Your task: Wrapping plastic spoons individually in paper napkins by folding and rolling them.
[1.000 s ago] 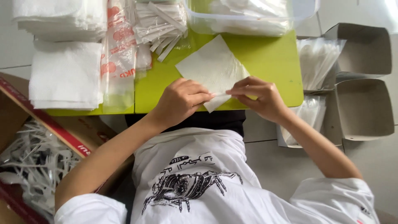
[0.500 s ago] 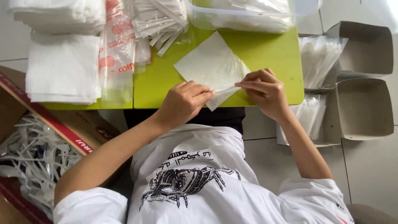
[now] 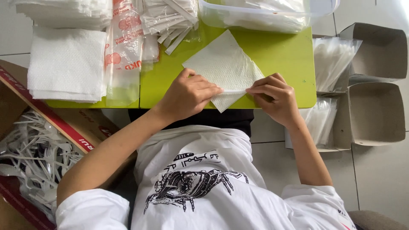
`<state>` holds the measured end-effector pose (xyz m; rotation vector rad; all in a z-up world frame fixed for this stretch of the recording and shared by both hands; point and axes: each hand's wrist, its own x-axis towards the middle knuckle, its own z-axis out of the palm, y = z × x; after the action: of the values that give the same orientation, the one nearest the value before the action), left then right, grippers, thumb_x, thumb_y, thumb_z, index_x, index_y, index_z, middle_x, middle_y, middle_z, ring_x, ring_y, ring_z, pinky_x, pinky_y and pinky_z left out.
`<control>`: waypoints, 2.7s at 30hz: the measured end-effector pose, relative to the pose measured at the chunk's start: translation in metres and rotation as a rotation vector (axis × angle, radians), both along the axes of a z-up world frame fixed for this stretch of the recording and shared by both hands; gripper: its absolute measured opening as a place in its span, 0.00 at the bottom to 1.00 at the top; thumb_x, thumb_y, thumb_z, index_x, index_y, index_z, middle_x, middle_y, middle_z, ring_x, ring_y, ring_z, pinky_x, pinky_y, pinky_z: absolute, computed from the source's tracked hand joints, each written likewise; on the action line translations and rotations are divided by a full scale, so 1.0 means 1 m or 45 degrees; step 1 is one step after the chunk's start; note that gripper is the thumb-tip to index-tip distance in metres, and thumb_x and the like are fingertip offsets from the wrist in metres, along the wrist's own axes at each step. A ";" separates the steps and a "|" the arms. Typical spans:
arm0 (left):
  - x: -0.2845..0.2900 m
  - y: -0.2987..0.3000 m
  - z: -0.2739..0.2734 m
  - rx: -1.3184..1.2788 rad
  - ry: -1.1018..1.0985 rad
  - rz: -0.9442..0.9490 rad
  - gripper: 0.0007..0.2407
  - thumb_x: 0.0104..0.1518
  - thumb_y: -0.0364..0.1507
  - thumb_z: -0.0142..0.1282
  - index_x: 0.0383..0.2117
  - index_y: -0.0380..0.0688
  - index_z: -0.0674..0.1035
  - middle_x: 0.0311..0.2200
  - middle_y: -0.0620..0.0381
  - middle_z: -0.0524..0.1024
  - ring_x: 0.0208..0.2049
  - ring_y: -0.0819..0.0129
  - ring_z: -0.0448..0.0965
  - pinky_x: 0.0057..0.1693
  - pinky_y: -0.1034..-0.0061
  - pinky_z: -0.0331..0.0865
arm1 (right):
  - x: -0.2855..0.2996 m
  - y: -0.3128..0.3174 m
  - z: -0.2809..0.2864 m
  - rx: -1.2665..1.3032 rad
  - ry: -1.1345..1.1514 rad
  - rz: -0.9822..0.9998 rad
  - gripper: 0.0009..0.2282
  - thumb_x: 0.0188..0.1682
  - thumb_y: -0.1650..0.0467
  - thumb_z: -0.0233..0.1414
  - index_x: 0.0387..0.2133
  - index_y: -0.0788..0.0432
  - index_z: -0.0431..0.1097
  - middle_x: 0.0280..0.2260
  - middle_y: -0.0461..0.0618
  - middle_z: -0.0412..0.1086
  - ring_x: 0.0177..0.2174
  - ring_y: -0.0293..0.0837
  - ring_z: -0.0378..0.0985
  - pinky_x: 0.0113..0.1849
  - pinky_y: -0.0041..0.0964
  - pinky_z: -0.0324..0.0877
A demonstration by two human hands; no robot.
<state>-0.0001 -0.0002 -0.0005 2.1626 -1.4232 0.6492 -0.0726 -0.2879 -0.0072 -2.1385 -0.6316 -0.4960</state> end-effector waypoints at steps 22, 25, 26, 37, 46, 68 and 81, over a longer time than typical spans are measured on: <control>0.004 -0.002 -0.005 0.030 0.201 -0.012 0.04 0.57 0.25 0.64 0.33 0.54 0.85 0.40 0.66 0.80 0.38 0.71 0.80 0.42 0.74 0.70 | -0.003 0.008 0.006 -0.052 0.036 -0.116 0.11 0.41 0.83 0.55 0.34 0.65 0.82 0.35 0.59 0.73 0.37 0.52 0.70 0.39 0.46 0.69; 0.003 -0.003 0.004 0.046 0.163 0.016 0.02 0.57 0.28 0.63 0.31 0.56 0.84 0.36 0.68 0.76 0.39 0.71 0.76 0.42 0.73 0.68 | -0.004 0.004 0.000 -0.124 -0.002 -0.114 0.11 0.40 0.83 0.55 0.34 0.64 0.82 0.36 0.59 0.73 0.37 0.52 0.69 0.39 0.46 0.68; 0.003 -0.002 0.005 0.047 0.163 0.018 0.02 0.57 0.28 0.63 0.31 0.56 0.84 0.36 0.68 0.76 0.39 0.71 0.76 0.42 0.73 0.68 | -0.007 0.005 0.005 -0.123 -0.002 -0.113 0.11 0.40 0.83 0.55 0.34 0.64 0.82 0.36 0.59 0.73 0.37 0.52 0.69 0.39 0.46 0.68; 0.002 0.018 -0.006 0.171 0.389 0.083 0.10 0.62 0.26 0.55 0.45 0.59 0.82 0.40 0.67 0.82 0.49 0.68 0.79 0.55 0.68 0.67 | -0.043 0.042 0.036 -0.791 -0.035 -0.475 0.19 0.45 0.60 0.64 0.47 0.55 0.79 0.42 0.49 0.69 0.42 0.48 0.71 0.42 0.46 0.67; 0.000 0.016 -0.005 0.148 0.339 0.091 0.14 0.57 0.21 0.51 0.40 0.60 0.85 0.38 0.70 0.82 0.46 0.72 0.79 0.52 0.73 0.67 | -0.037 0.077 0.031 -0.998 -0.178 -0.408 0.26 0.39 0.57 0.64 0.51 0.52 0.74 0.50 0.51 0.68 0.50 0.53 0.71 0.48 0.51 0.64; 0.000 0.018 0.011 0.179 0.435 0.075 0.23 0.65 0.23 0.51 0.68 0.53 0.66 0.39 0.58 0.85 0.43 0.65 0.84 0.52 0.67 0.75 | 0.043 0.065 0.052 -0.399 0.029 -0.048 0.01 0.52 0.76 0.59 0.34 0.61 0.78 0.29 0.52 0.76 0.34 0.53 0.80 0.38 0.46 0.72; -0.001 0.017 0.018 0.222 0.358 0.044 0.11 0.62 0.21 0.52 0.45 0.51 0.84 0.55 0.62 0.74 0.42 0.63 0.83 0.51 0.65 0.75 | 0.057 0.058 0.049 -0.270 0.261 0.140 0.03 0.49 0.79 0.59 0.35 0.64 0.77 0.35 0.61 0.74 0.35 0.60 0.77 0.39 0.53 0.73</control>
<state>-0.0015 0.0168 0.0175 2.3076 -1.3351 0.2253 -0.0152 -0.2302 0.0415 -2.3007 -0.7061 -0.1514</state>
